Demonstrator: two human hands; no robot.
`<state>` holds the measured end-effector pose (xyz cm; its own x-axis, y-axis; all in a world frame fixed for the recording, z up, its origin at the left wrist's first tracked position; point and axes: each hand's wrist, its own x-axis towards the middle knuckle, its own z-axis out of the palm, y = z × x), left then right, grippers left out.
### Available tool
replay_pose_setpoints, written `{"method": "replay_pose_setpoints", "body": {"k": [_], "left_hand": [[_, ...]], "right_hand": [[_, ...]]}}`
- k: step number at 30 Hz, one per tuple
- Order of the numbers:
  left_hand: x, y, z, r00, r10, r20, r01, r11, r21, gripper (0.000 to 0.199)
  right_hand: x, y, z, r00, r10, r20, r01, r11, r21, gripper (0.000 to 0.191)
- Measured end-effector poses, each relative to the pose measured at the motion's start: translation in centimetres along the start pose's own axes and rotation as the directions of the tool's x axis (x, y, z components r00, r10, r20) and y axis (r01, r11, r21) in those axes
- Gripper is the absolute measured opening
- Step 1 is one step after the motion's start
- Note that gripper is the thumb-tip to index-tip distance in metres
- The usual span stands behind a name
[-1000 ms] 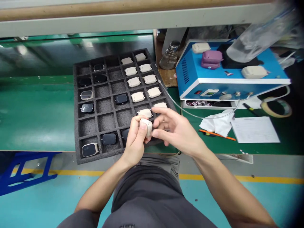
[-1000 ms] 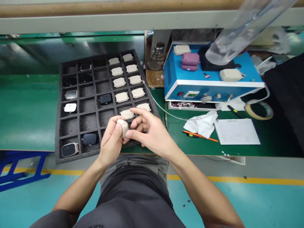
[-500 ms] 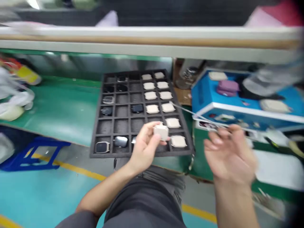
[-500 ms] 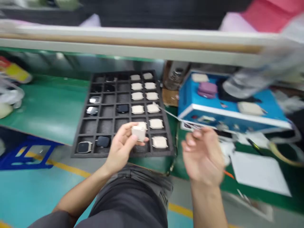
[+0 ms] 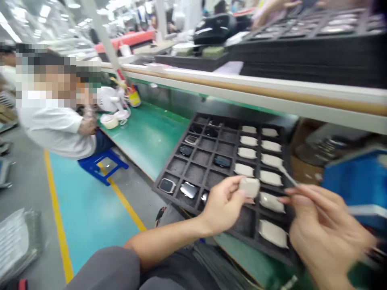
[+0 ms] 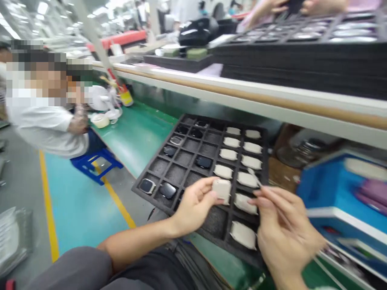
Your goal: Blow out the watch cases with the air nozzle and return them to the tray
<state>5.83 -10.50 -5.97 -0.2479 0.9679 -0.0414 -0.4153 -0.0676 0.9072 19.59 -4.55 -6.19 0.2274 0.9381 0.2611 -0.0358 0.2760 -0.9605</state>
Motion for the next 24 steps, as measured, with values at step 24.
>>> {"method": "replay_pose_setpoints", "body": {"k": [24], "left_hand": [[0.8,0.9,0.1,0.998,0.034,0.052,-0.043,0.979,0.199,0.036]], "right_hand": [[-0.5,0.1,-0.3,0.944,-0.168,0.283,0.116,0.974,0.192,0.009]]}}
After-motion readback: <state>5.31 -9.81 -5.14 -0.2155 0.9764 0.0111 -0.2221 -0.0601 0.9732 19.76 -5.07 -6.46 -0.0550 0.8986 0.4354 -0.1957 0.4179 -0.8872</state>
